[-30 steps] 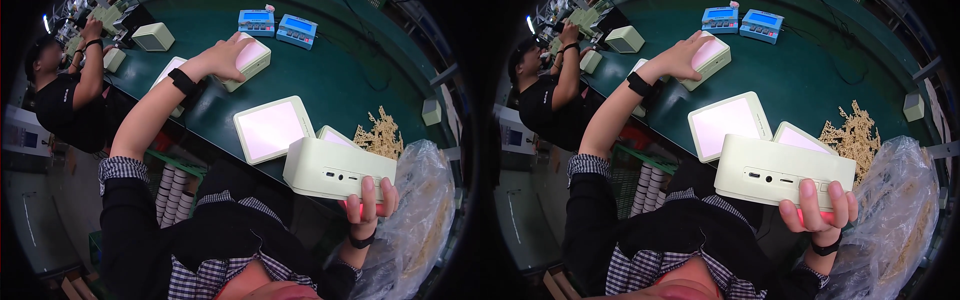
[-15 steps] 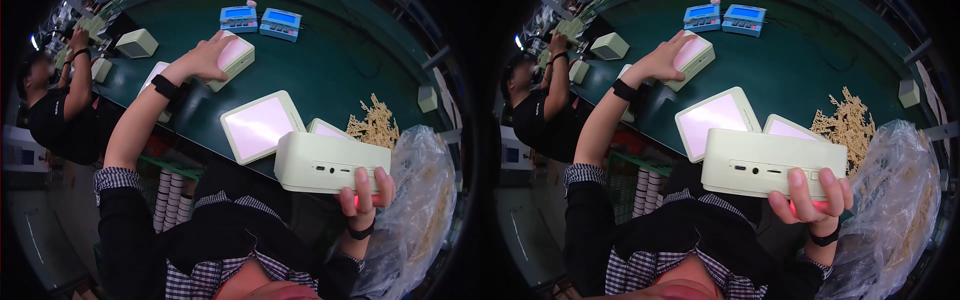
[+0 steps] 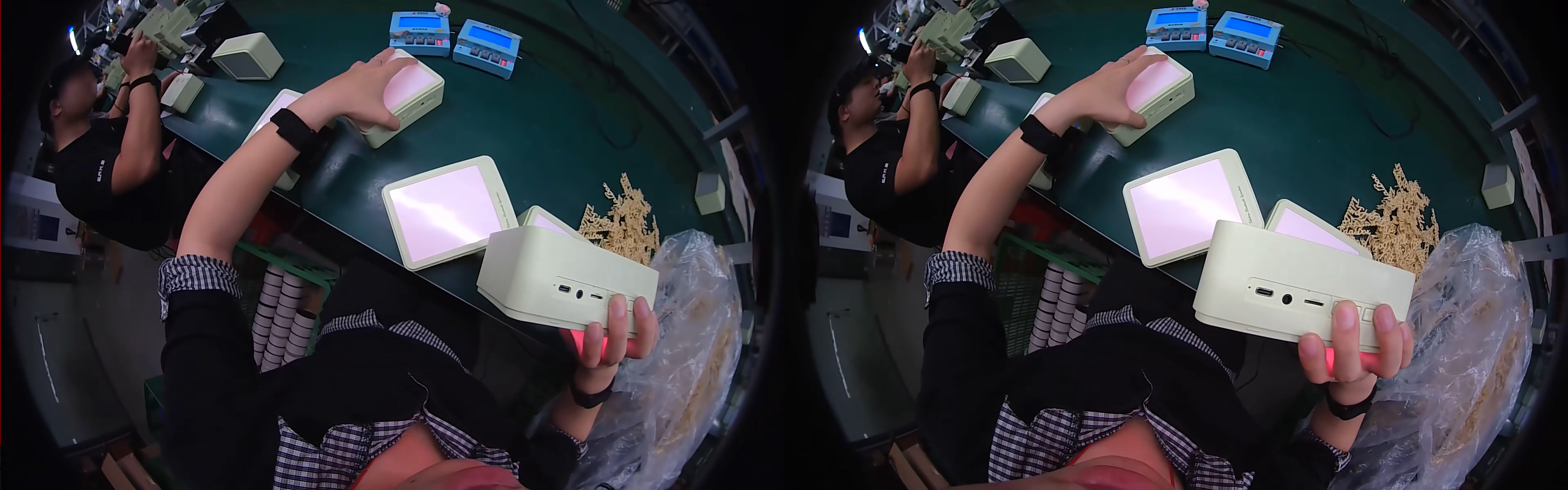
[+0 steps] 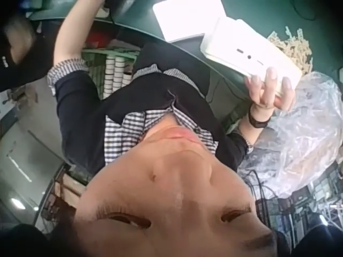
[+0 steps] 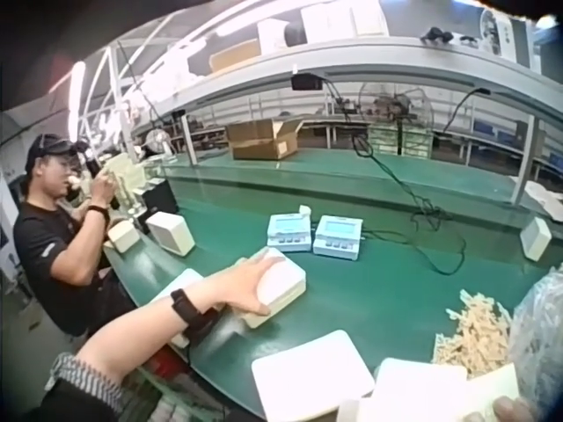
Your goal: The person picks up a speaker and presses a decorative label onto the front by hand. They then turn the speaker over, press buttons on the back, and set it down on the table before picking up another speaker to repeat the process.
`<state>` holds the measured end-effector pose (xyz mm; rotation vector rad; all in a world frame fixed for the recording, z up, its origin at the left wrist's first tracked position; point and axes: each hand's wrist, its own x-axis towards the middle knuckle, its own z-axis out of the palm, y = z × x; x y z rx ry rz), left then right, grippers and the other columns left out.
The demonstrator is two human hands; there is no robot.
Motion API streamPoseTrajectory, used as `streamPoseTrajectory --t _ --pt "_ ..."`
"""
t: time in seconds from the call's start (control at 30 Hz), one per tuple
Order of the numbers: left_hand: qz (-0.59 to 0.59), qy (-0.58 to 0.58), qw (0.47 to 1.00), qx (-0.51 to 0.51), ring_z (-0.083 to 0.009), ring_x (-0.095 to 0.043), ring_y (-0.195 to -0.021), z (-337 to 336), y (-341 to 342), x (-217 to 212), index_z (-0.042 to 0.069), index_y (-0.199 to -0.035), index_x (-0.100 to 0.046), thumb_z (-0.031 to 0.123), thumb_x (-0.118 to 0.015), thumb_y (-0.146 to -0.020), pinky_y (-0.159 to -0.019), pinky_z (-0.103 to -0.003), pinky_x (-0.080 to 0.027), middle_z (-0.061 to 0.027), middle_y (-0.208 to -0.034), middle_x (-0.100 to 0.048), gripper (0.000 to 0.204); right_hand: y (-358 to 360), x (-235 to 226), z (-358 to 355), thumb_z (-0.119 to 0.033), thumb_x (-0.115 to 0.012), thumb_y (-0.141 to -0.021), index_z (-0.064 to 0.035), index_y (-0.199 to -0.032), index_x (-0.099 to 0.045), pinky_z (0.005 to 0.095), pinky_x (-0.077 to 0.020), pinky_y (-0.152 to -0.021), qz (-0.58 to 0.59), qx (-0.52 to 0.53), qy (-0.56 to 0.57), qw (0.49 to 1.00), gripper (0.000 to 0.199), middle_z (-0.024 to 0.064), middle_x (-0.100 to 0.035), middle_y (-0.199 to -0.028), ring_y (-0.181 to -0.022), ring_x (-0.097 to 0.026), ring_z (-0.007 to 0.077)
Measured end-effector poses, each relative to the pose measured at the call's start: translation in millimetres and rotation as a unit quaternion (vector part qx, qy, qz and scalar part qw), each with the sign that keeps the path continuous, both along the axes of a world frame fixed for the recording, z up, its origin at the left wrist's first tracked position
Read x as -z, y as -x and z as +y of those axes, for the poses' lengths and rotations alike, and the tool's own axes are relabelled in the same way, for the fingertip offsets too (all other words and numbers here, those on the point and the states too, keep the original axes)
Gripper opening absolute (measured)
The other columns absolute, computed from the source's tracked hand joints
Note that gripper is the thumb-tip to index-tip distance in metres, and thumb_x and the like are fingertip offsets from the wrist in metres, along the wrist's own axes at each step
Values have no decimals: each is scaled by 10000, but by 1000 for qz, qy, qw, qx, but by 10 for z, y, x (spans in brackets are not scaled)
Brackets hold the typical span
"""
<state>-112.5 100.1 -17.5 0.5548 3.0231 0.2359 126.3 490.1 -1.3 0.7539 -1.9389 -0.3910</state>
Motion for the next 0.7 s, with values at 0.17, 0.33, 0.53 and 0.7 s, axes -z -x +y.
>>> streamPoseTrajectory --t 0.17,0.33,0.53,0.7 --pt "28 21 999 -34 -456 -505 -1238 76 -16 57 278 -1484 -335 341 -764 -585 -1013 -521 -468 -236 -1566 -256 999 -67 -34 -16 -286 -740 -852 -181 -1266 -338 507 -449 -953 -30 14 13 999 586 96 -455 -1345 -1210 -483 358" --pt "17 10 999 -29 -450 -506 -1232 66 -14 46 272 -1485 -334 352 -769 -587 -1012 -525 -467 -225 -1562 -272 1001 -97 -48 -4 -277 -756 -839 -175 -1265 -335 509 -448 -959 -38 23 15 999 607 103 -446 -1348 -1216 -475 361" --pt "7 21 999 -31 -454 -478 -1258 68 -31 26 245 -1498 -299 322 -766 -582 -1013 -508 -475 -221 -1574 -240 1030 -101 -30 13 -276 -760 -836 -172 -1281 -327 504 -453 -954 -29 22 19 999 629 109 -448 -1346 -1215 -476 363" --pt "-7 16 1000 -20 -463 -456 -1271 38 -64 -25 217 -1510 -253 285 -773 -560 -1007 -501 -482 -220 -1577 -222 1085 -137 -33 37 -300 -756 -838 -171 -1320 -312 494 -461 -946 -27 32 20 999 668 112 -450 -1343 -1210 -479 367"
